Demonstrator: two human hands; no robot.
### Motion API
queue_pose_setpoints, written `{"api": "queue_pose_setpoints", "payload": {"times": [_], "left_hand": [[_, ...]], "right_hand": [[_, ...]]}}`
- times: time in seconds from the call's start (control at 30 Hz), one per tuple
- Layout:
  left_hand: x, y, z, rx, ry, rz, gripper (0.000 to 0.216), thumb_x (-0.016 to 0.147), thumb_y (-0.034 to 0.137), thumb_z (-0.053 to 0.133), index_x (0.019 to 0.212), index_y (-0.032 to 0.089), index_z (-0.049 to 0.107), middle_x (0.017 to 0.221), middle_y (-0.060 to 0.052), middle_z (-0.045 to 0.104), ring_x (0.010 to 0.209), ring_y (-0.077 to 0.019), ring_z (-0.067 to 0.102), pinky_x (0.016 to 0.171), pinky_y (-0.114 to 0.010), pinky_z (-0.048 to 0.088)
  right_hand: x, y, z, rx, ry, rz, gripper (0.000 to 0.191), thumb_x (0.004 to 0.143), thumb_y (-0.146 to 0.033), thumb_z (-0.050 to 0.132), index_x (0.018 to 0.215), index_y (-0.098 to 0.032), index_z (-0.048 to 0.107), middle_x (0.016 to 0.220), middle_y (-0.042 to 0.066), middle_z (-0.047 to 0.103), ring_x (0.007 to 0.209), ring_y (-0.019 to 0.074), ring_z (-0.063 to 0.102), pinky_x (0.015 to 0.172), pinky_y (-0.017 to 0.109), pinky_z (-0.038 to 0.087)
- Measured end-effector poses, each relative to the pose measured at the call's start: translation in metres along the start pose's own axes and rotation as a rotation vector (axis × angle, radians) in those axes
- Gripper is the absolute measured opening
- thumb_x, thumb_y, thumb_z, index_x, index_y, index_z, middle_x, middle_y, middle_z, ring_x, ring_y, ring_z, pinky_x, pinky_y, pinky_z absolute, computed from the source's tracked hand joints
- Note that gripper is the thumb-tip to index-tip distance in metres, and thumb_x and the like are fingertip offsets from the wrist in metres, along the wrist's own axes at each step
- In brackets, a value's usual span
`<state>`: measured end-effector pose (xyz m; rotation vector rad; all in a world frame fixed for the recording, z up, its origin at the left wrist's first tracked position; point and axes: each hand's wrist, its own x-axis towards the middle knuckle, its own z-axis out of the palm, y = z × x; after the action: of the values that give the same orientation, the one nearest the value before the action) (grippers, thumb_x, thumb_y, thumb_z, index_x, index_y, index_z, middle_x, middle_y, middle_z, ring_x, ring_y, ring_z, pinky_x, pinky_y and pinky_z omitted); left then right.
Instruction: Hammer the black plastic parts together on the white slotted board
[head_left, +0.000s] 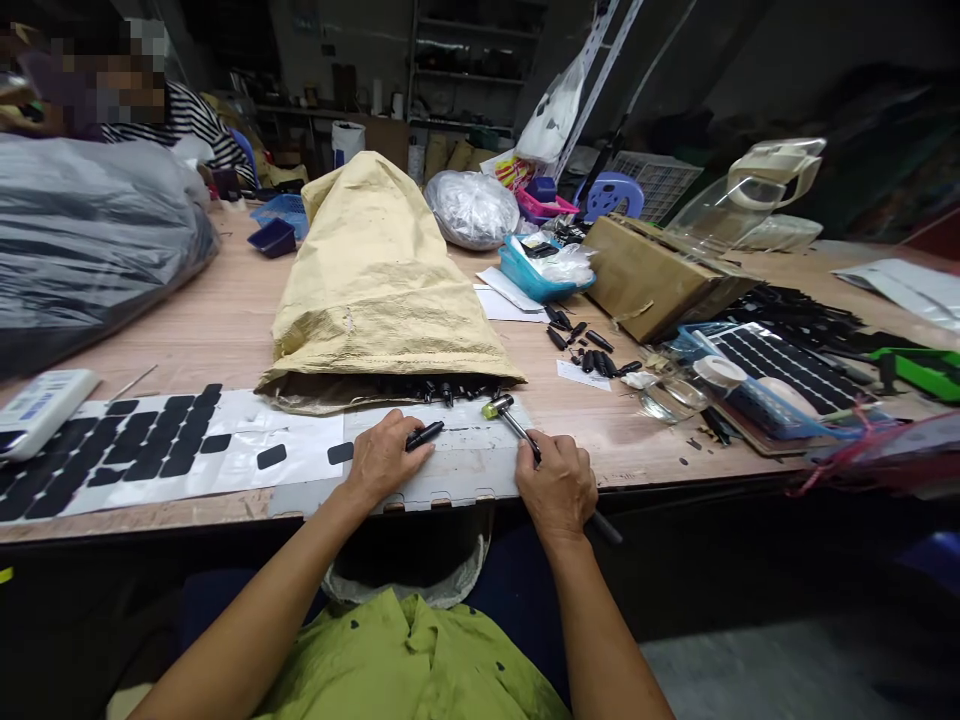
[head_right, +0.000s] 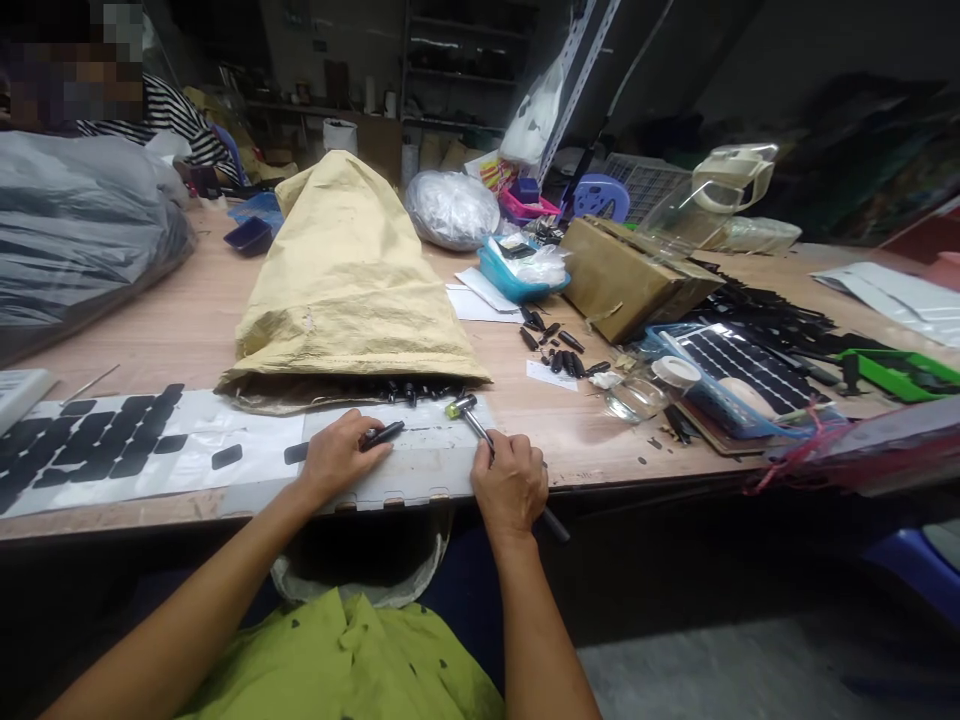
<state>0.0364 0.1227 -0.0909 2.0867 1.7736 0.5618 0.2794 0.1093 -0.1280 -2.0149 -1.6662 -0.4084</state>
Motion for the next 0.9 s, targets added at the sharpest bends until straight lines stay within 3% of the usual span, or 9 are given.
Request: {"api": "queue_pose_setpoints", "payload": {"times": [0.13,0.23,0.33,0.47,0.7,0.9], "left_hand": [[0.001,-0.002,0.003,-0.041,0.017,0.01,0.019,0.085,0.035,0.063,0.099,0.027,0.071,0.095,0.0,0.062,0.078,-0.0151,0.061,0.066,-0.026,0.043],[0.001,-0.006,0.002,-0.083,-0.021,0.057,0.017,0.083,0.033,0.065,0.098,0.027,0.072,0.092,0.002,0.063,0.079,-0.0144,0.061,0.067,-0.025,0.043],[0.001,-0.008,0.001,-0.092,-0.037,0.065,0.018,0.082,0.033,0.066,0.098,0.027,0.072,0.091,0.003,0.064,0.078,-0.0136,0.06,0.067,-0.025,0.042],[0.001,-0.007,-0.001,-0.091,-0.057,0.05,0.02,0.082,0.034,0.065,0.1,0.028,0.073,0.091,0.002,0.064,0.08,-0.0139,0.06,0.068,-0.025,0.042],[0.003,-0.006,-0.001,-0.101,-0.06,0.048,0.019,0.082,0.034,0.066,0.099,0.03,0.074,0.091,0.003,0.063,0.081,-0.0134,0.061,0.068,-0.024,0.042],[0.004,-0.008,0.0,-0.107,-0.059,0.06,0.02,0.082,0.034,0.066,0.101,0.03,0.074,0.091,0.003,0.064,0.083,-0.0133,0.061,0.069,-0.024,0.042]], "right_hand": [[0.003,0.002,-0.006,0.087,-0.114,0.04,0.021,0.09,-0.029,0.054,0.097,-0.018,0.07,0.093,0.008,0.064,0.083,0.0206,0.049,0.072,0.033,0.033],[0.0,-0.002,-0.014,0.277,-0.116,0.077,0.023,0.091,-0.032,0.05,0.096,-0.018,0.068,0.094,0.008,0.064,0.086,0.0215,0.053,0.075,0.034,0.039],[-0.008,-0.012,-0.025,0.527,-0.123,0.051,0.026,0.093,-0.037,0.047,0.098,-0.018,0.065,0.094,0.008,0.064,0.089,0.0211,0.058,0.078,0.034,0.045],[-0.022,-0.029,-0.035,0.728,-0.235,-0.018,0.026,0.095,-0.037,0.049,0.102,-0.019,0.066,0.096,0.007,0.066,0.092,0.0189,0.062,0.082,0.032,0.049],[-0.035,-0.04,-0.042,0.813,-0.265,-0.112,0.03,0.096,-0.028,0.05,0.12,-0.021,0.065,0.11,0.008,0.068,0.103,0.0181,0.063,0.092,0.032,0.05],[-0.038,-0.041,-0.045,0.762,-0.279,-0.142,0.032,0.097,-0.027,0.049,0.124,-0.024,0.064,0.104,0.007,0.068,0.097,0.0175,0.064,0.09,0.032,0.05]]}}
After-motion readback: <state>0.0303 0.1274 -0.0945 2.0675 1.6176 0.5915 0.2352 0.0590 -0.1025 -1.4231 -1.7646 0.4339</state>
